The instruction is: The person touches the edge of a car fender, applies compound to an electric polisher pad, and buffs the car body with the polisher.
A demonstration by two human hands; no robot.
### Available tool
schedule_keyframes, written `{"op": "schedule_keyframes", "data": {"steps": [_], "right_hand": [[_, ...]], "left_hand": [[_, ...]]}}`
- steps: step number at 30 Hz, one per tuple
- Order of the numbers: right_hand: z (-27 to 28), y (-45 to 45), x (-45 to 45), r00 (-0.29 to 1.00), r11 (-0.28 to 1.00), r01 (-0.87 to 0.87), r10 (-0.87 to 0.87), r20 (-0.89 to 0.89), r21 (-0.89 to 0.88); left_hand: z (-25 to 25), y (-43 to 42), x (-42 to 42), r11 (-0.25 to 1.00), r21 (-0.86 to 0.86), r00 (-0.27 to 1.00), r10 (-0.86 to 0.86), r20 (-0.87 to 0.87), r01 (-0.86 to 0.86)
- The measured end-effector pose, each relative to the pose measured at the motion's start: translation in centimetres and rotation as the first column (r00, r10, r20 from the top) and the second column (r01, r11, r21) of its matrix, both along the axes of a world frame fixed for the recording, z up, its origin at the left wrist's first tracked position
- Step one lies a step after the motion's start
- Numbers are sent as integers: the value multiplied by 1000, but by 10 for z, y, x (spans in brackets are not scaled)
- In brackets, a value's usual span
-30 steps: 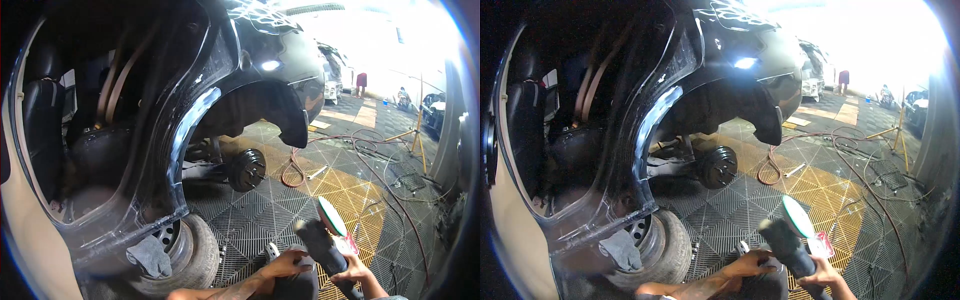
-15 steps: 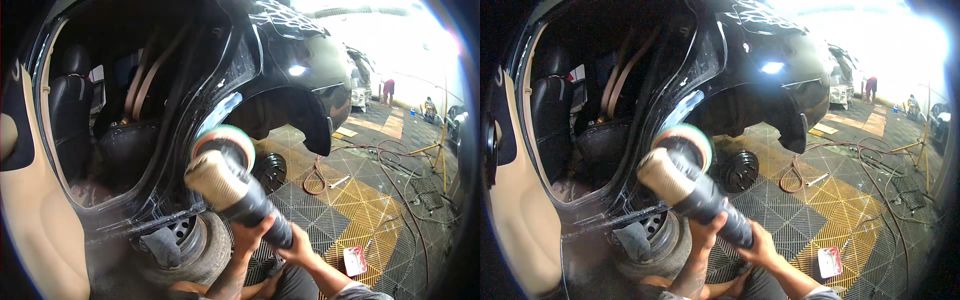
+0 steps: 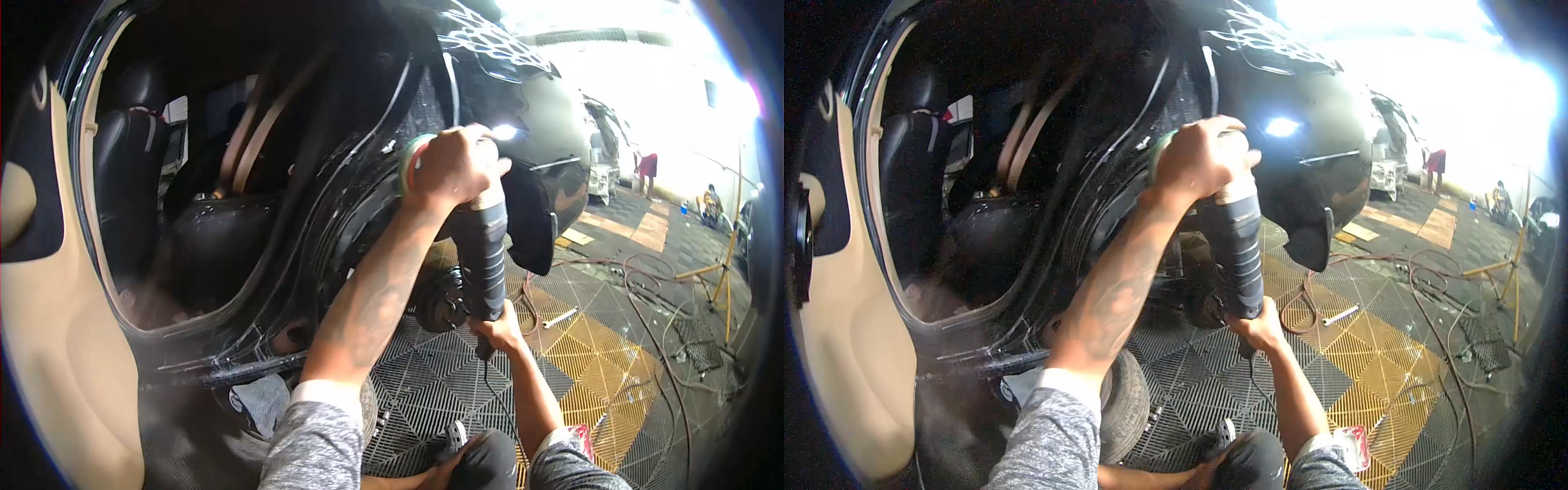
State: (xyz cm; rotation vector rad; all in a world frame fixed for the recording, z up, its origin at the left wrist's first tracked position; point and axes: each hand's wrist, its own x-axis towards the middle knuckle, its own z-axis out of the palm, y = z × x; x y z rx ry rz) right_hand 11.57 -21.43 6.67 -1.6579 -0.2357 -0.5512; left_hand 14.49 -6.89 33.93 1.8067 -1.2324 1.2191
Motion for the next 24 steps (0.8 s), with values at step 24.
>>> {"op": "schedule_keyframes", "data": {"steps": [24], "right_hand": [[-69,41,21,981,930,-148,97,-166,-336]], "left_hand": [[-124,116,-30,897,-419,988,-151,9,141]]}}
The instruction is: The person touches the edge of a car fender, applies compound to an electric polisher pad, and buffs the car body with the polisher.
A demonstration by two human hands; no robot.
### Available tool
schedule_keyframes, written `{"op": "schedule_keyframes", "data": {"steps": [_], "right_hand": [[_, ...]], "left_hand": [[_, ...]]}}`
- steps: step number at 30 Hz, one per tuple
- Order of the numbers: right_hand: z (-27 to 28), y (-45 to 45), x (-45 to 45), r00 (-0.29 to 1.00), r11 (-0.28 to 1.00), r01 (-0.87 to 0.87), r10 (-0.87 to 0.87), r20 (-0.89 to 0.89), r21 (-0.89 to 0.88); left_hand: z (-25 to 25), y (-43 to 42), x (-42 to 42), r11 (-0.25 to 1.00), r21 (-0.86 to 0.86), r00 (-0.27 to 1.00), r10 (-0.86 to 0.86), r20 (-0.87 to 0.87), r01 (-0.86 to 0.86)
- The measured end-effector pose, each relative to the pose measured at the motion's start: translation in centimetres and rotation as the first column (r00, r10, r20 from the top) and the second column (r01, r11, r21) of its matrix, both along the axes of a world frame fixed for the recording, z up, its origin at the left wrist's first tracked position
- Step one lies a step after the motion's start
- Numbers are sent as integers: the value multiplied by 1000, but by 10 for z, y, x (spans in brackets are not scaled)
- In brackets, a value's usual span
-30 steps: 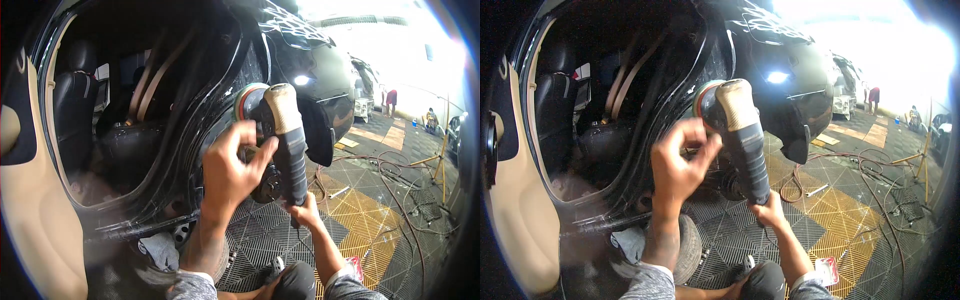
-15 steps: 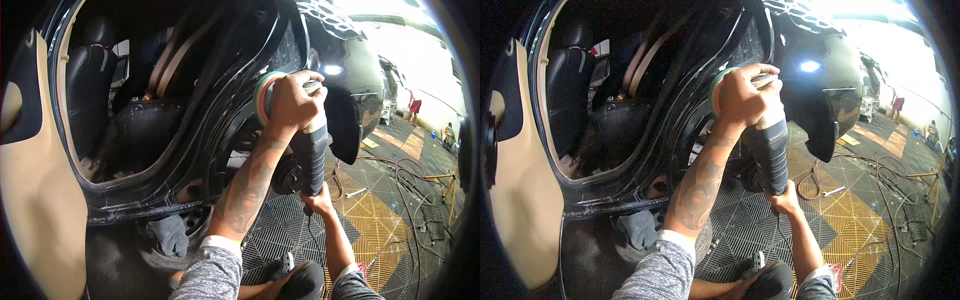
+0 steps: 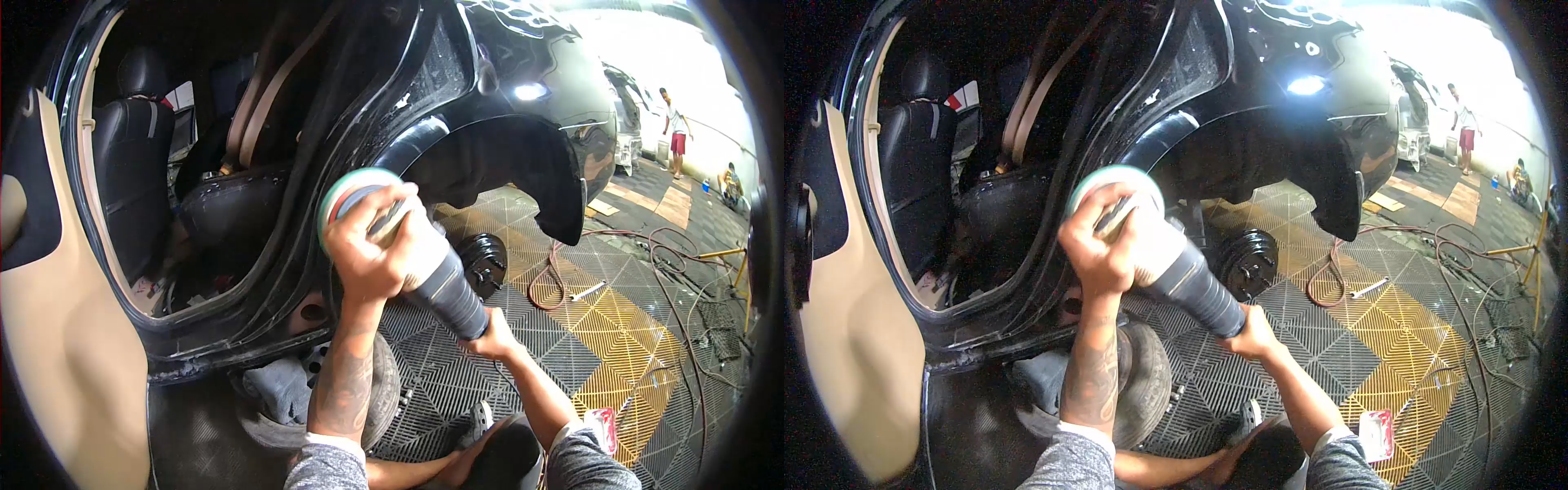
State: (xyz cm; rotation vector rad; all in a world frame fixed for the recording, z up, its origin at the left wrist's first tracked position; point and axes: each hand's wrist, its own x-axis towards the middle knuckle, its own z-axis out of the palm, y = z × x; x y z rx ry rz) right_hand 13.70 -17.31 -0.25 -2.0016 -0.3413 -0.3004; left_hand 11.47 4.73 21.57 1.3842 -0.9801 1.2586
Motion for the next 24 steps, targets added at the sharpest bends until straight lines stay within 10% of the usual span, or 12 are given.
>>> {"op": "schedule_keyframes", "data": {"steps": [10,24], "right_hand": [[66,-49,-12,988,989,12,-34,147,149],[-49,26,23,987,985,-149,143,70,91]], "left_hand": [[85,-99,53,986,57,987,-154,-49,157],[-80,36,0,994,-72,993,-82,81,88]]}}
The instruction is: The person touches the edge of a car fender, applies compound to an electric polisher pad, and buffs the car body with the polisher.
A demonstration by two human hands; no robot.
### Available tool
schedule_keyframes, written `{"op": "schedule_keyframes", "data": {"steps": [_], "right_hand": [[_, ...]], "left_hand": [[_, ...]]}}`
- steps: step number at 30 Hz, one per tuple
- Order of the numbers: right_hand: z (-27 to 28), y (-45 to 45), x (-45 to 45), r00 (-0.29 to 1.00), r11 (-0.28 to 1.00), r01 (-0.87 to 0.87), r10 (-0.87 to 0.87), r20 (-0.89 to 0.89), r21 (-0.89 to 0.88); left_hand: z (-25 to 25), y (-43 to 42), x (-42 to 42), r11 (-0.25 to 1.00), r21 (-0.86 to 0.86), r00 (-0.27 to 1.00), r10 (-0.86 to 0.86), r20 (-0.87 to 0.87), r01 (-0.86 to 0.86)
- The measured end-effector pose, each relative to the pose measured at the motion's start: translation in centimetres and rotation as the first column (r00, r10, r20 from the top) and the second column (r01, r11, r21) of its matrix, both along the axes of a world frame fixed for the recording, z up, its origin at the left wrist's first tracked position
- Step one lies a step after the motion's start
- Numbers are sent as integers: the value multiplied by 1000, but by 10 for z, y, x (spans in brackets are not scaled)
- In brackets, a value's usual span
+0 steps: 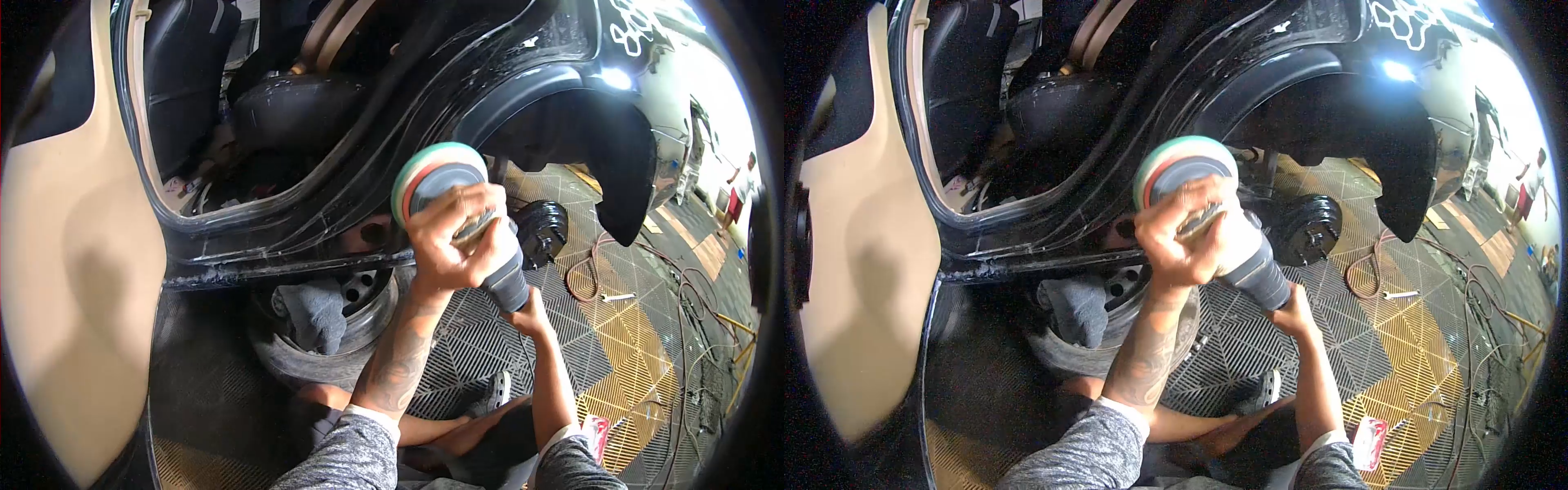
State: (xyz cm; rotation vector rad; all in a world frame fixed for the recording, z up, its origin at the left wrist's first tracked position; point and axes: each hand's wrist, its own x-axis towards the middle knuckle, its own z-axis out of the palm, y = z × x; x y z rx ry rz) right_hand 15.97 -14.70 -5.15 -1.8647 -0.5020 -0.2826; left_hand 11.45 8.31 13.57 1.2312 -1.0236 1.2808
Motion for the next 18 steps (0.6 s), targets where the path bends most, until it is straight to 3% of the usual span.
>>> {"op": "schedule_keyframes", "data": {"steps": [2,3,12,18], "right_hand": [[-6,11,-6,999,999,38,-38,-8,-12],[-24,4,8,999,996,-29,26,-40,-84],[-81,5,24,993,994,-15,3,-114,-109],[-81,15,12,984,991,-84,66,-165,-108]], "left_hand": [[-18,9,2,999,5,997,49,57,-49],[-29,13,1,999,-8,999,36,22,-36],[-91,32,2,995,-10,995,101,-10,-101],[-88,17,1,989,66,988,135,-69,-131]]}}
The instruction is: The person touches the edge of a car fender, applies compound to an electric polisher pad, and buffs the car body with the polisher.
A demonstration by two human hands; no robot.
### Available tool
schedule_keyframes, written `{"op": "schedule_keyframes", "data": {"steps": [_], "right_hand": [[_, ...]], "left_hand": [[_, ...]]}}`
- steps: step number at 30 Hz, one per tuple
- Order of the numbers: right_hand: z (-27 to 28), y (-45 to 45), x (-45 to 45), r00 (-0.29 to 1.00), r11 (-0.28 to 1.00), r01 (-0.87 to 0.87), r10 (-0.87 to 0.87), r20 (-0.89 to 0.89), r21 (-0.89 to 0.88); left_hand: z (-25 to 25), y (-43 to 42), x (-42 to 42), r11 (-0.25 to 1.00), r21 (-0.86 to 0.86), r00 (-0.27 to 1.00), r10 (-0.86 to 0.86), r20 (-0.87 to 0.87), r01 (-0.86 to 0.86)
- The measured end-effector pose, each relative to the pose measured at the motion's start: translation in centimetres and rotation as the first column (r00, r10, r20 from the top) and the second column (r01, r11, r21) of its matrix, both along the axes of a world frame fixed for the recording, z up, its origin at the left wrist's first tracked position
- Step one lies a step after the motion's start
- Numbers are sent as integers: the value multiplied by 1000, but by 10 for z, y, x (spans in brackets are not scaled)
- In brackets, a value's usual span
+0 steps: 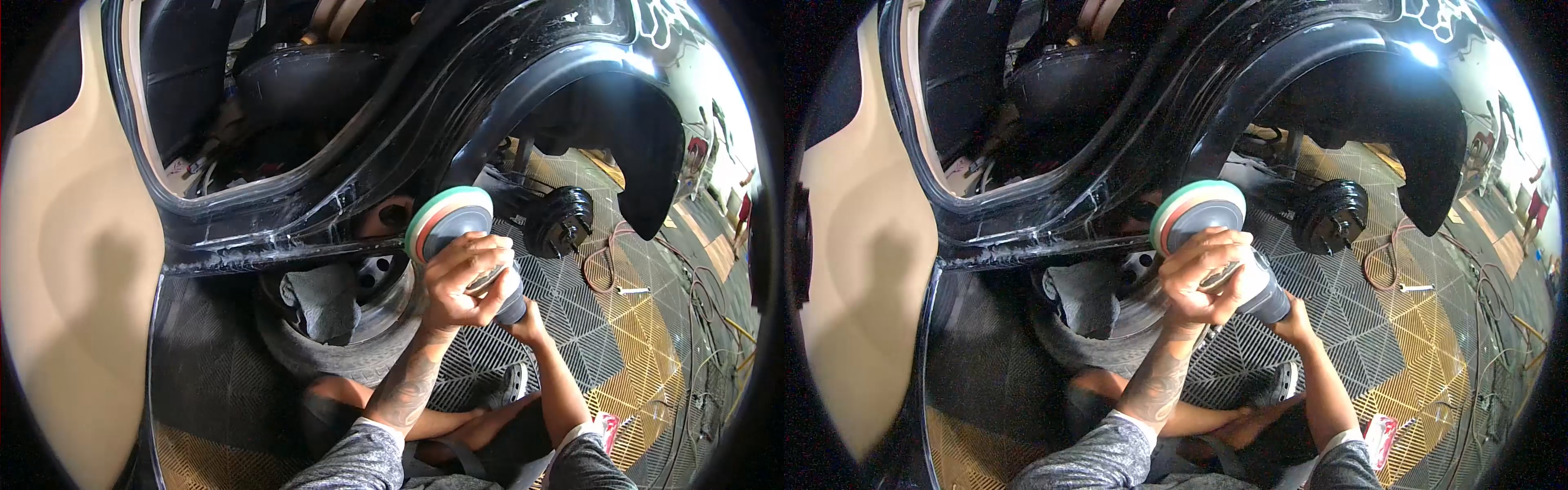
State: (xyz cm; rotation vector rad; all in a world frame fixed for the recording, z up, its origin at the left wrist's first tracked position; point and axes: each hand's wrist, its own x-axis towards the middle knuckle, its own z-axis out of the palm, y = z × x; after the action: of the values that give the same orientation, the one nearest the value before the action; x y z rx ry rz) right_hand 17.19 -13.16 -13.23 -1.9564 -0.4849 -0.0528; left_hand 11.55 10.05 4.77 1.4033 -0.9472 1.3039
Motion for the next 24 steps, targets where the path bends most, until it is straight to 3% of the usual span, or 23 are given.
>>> {"op": "schedule_keyframes", "data": {"steps": [2,4,6,10,15,24], "right_hand": [[17,4,-9,999,1000,-23,23,-38,-3],[22,7,-15,968,978,-205,198,155,35],[43,24,-25,939,966,-255,238,246,38],[65,60,-41,861,998,-45,64,504,-50],[91,63,-47,865,996,-15,57,498,-88],[141,61,-59,845,999,32,-25,535,-4]], "left_hand": [[3,-2,-2,1000,-5,1000,-2,4,2],[4,3,-6,1000,2,1000,10,-27,-10],[3,9,-10,1000,-1,999,3,-48,-3],[-5,17,-15,1000,-9,993,-14,-114,13],[-6,25,-12,998,-65,997,-5,-82,0],[52,16,-9,994,-71,994,-83,-75,78]]}}
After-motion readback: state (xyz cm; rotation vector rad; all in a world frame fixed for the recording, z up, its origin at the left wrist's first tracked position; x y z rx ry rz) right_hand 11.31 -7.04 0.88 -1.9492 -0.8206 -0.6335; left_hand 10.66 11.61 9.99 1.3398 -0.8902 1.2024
